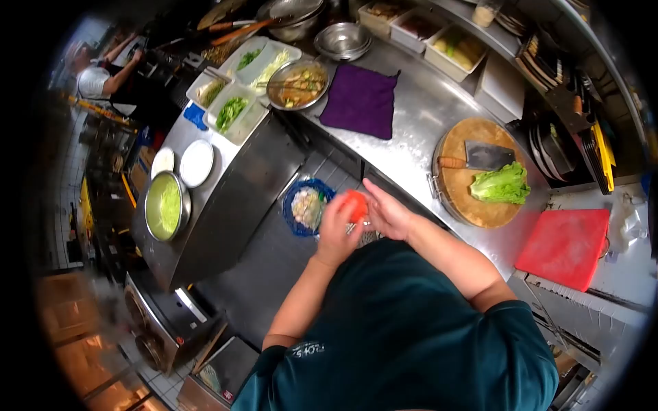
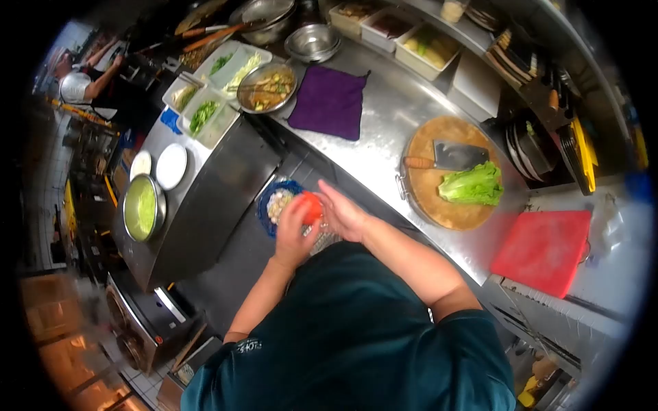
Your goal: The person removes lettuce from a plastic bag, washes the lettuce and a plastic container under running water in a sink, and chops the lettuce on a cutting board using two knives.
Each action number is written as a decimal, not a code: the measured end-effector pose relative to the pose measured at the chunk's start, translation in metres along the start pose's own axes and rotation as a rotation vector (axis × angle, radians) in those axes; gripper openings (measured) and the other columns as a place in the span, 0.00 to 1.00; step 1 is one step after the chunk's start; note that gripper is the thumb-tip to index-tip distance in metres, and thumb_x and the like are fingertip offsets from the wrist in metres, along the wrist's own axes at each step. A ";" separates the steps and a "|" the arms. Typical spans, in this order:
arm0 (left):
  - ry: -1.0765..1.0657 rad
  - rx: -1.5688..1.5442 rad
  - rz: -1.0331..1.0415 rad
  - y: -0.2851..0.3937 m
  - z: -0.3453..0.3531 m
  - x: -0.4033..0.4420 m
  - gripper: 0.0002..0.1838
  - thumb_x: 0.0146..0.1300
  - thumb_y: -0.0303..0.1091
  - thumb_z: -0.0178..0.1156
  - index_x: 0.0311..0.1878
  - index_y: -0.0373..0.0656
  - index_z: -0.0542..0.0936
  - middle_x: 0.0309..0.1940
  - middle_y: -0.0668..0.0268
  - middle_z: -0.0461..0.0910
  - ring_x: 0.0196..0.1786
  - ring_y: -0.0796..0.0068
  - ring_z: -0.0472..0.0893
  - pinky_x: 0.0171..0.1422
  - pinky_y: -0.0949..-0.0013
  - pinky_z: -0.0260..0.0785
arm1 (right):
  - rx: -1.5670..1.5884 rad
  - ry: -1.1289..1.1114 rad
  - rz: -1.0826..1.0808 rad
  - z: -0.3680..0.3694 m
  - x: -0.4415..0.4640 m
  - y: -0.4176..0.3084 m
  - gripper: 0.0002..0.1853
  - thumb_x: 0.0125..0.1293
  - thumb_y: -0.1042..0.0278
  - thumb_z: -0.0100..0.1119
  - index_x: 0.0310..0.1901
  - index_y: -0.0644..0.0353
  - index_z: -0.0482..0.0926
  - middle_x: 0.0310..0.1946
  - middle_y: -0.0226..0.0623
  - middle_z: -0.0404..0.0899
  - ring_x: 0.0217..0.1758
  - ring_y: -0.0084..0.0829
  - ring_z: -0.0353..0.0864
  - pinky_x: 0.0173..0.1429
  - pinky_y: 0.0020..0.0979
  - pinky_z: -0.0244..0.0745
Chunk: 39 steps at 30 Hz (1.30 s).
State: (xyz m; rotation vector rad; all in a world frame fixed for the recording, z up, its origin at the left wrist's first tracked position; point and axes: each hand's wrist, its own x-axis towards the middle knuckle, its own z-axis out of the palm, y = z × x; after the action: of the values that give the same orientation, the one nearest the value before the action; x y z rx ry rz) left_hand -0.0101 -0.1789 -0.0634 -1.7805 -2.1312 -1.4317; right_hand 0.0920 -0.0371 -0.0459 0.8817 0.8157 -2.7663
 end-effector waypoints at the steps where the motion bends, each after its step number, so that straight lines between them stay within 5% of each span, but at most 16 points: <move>1: 0.091 0.036 -0.053 -0.004 -0.009 0.000 0.28 0.55 0.25 0.70 0.60 0.36 0.74 0.61 0.46 0.72 0.61 0.43 0.75 0.66 0.52 0.69 | -0.151 0.049 0.003 -0.009 0.003 0.003 0.42 0.72 0.34 0.49 0.76 0.57 0.58 0.66 0.41 0.72 0.71 0.34 0.68 0.72 0.34 0.60; 3: 0.248 0.167 -0.171 -0.022 -0.024 -0.004 0.28 0.58 0.26 0.69 0.62 0.35 0.73 0.61 0.46 0.72 0.62 0.44 0.75 0.67 0.53 0.68 | -0.450 0.251 -0.208 -0.003 -0.009 0.003 0.40 0.73 0.43 0.55 0.76 0.62 0.55 0.66 0.44 0.71 0.72 0.36 0.67 0.74 0.34 0.58; 7: 0.295 0.244 -0.435 -0.102 -0.038 -0.025 0.24 0.62 0.30 0.67 0.61 0.34 0.75 0.57 0.47 0.75 0.61 0.48 0.75 0.68 0.55 0.65 | -0.490 0.277 -0.536 -0.040 -0.037 0.004 0.29 0.71 0.65 0.62 0.70 0.62 0.66 0.64 0.44 0.73 0.68 0.31 0.71 0.72 0.33 0.64; 9: 0.122 0.276 -0.593 -0.178 -0.022 -0.058 0.34 0.60 0.36 0.71 0.67 0.32 0.69 0.63 0.44 0.71 0.66 0.44 0.71 0.72 0.54 0.63 | -0.806 0.452 -0.776 -0.048 -0.069 0.001 0.29 0.67 0.67 0.67 0.67 0.64 0.70 0.63 0.45 0.75 0.67 0.34 0.73 0.72 0.35 0.66; 11: -0.178 0.386 -0.887 -0.229 -0.008 -0.093 0.51 0.61 0.56 0.68 0.75 0.29 0.57 0.68 0.34 0.64 0.74 0.40 0.62 0.77 0.54 0.56 | -1.260 0.706 -0.846 -0.055 -0.110 -0.008 0.32 0.63 0.65 0.70 0.67 0.64 0.70 0.64 0.49 0.73 0.68 0.42 0.73 0.73 0.37 0.65; 13: -0.332 0.363 -1.063 -0.236 -0.001 -0.091 0.50 0.64 0.60 0.62 0.74 0.27 0.58 0.69 0.31 0.63 0.73 0.39 0.63 0.77 0.54 0.57 | -1.566 0.817 -0.947 -0.088 -0.142 -0.014 0.38 0.57 0.64 0.72 0.69 0.63 0.68 0.68 0.53 0.68 0.73 0.51 0.65 0.77 0.47 0.59; 17: -0.330 0.266 -0.670 -0.179 0.039 -0.060 0.36 0.65 0.44 0.64 0.66 0.24 0.68 0.62 0.35 0.72 0.67 0.40 0.70 0.74 0.54 0.61 | -1.957 1.091 -0.693 -0.156 -0.203 -0.033 0.48 0.50 0.65 0.75 0.72 0.62 0.61 0.72 0.52 0.63 0.77 0.54 0.58 0.80 0.53 0.52; 19: -0.368 0.165 -0.507 -0.137 0.070 -0.037 0.33 0.63 0.38 0.65 0.65 0.26 0.69 0.63 0.36 0.71 0.68 0.40 0.70 0.75 0.54 0.61 | -2.107 1.081 -0.556 -0.184 -0.223 -0.048 0.45 0.55 0.69 0.69 0.74 0.60 0.59 0.73 0.50 0.61 0.79 0.52 0.56 0.81 0.53 0.49; 22: -0.403 0.173 -0.221 -0.074 0.123 0.004 0.31 0.62 0.34 0.64 0.66 0.28 0.70 0.65 0.37 0.69 0.70 0.39 0.67 0.76 0.51 0.59 | -2.459 0.997 -0.469 -0.231 -0.227 -0.073 0.39 0.61 0.73 0.58 0.75 0.60 0.58 0.72 0.48 0.63 0.78 0.49 0.58 0.82 0.52 0.47; 25: -0.401 0.177 0.011 -0.002 0.167 0.059 0.30 0.60 0.30 0.63 0.66 0.30 0.70 0.67 0.37 0.67 0.72 0.40 0.65 0.77 0.47 0.55 | -2.490 0.812 -0.540 -0.284 -0.215 -0.087 0.46 0.56 0.71 0.63 0.77 0.59 0.54 0.73 0.46 0.63 0.79 0.48 0.57 0.83 0.49 0.45; 29: -0.448 0.215 0.219 0.060 0.222 0.119 0.31 0.57 0.24 0.60 0.66 0.32 0.70 0.67 0.40 0.69 0.73 0.42 0.65 0.78 0.45 0.54 | -2.401 0.631 -0.413 -0.289 -0.216 -0.097 0.41 0.56 0.73 0.64 0.73 0.63 0.61 0.61 0.49 0.71 0.68 0.48 0.70 0.78 0.45 0.59; 33: -0.626 0.404 0.220 0.065 0.287 0.127 0.29 0.58 0.25 0.57 0.66 0.38 0.72 0.61 0.46 0.74 0.67 0.48 0.72 0.73 0.48 0.61 | -2.178 0.656 -0.647 -0.283 -0.229 -0.094 0.29 0.53 0.76 0.62 0.59 0.66 0.72 0.49 0.48 0.75 0.57 0.47 0.75 0.67 0.42 0.70; 34: -0.618 0.476 0.205 0.076 0.290 0.131 0.23 0.56 0.28 0.60 0.58 0.40 0.77 0.52 0.53 0.79 0.56 0.52 0.78 0.64 0.51 0.69 | -2.130 0.653 -0.637 -0.284 -0.232 -0.094 0.27 0.52 0.76 0.62 0.56 0.66 0.73 0.48 0.48 0.75 0.56 0.47 0.75 0.66 0.42 0.71; 37: -0.764 0.451 0.119 0.086 0.293 0.142 0.15 0.55 0.30 0.62 0.47 0.42 0.80 0.43 0.57 0.80 0.48 0.53 0.80 0.53 0.54 0.75 | -2.176 0.666 -0.759 -0.297 -0.232 -0.092 0.21 0.51 0.75 0.64 0.49 0.64 0.74 0.49 0.50 0.76 0.55 0.48 0.76 0.61 0.43 0.74; 39: -0.598 0.377 0.151 0.087 0.278 0.146 0.10 0.53 0.31 0.64 0.40 0.43 0.80 0.37 0.57 0.81 0.43 0.53 0.81 0.46 0.55 0.76 | -2.211 0.636 -0.800 -0.308 -0.231 -0.093 0.22 0.50 0.74 0.64 0.49 0.63 0.75 0.49 0.51 0.77 0.55 0.48 0.78 0.59 0.43 0.75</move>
State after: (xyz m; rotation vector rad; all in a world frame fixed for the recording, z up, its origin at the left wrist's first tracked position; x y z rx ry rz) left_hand 0.1493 0.1042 -0.0931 -2.3272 -2.2198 -0.4406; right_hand 0.4105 0.1952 -0.0830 0.6230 3.2366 -0.1129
